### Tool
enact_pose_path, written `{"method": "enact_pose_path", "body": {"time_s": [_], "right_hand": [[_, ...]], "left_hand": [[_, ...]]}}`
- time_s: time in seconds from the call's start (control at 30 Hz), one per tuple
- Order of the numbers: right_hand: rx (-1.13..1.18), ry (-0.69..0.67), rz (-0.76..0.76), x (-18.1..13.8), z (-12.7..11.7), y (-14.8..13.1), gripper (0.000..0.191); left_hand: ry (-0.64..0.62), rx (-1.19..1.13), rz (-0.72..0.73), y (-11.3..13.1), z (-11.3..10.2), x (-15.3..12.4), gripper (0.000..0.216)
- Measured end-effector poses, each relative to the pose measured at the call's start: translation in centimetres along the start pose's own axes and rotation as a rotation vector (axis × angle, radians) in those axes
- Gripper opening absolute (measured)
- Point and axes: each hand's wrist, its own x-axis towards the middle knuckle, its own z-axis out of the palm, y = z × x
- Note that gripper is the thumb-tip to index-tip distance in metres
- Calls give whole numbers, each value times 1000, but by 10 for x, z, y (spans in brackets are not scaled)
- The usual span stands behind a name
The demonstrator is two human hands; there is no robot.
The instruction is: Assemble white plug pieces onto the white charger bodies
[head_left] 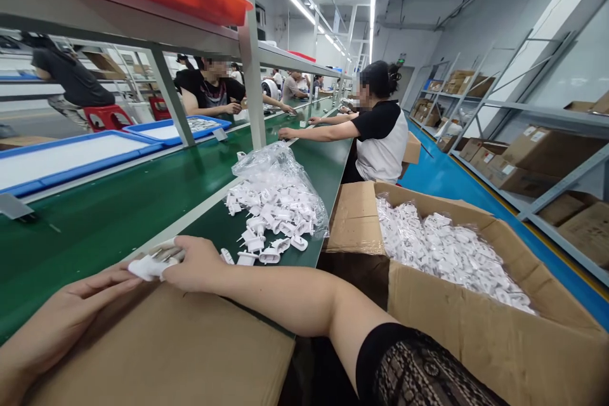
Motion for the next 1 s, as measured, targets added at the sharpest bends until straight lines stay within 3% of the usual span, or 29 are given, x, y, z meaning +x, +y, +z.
{"method": "enact_pose_path", "body": {"time_s": [0.1, 0.33, 0.7, 0.83, 1.0], "right_hand": [[-69, 10, -49, -1, -1, -1, 34], [-99, -7, -50, 2, 5, 5, 41], [-117, -32, -54, 0, 3, 2, 35], [-106, -38, -51, -1, 2, 1, 32], [-143, -37, -46, -2, -1, -4, 41]], "left_hand": [[-168, -144, -133, 18, 2, -13, 69], [-142, -112, -17, 18, 3, -17, 61], [-227, -149, -164, 10, -1, -14, 61], [-203, -183, -132, 11, 0, -16, 59], [-234, -240, -204, 19, 4, -26, 60]]}}
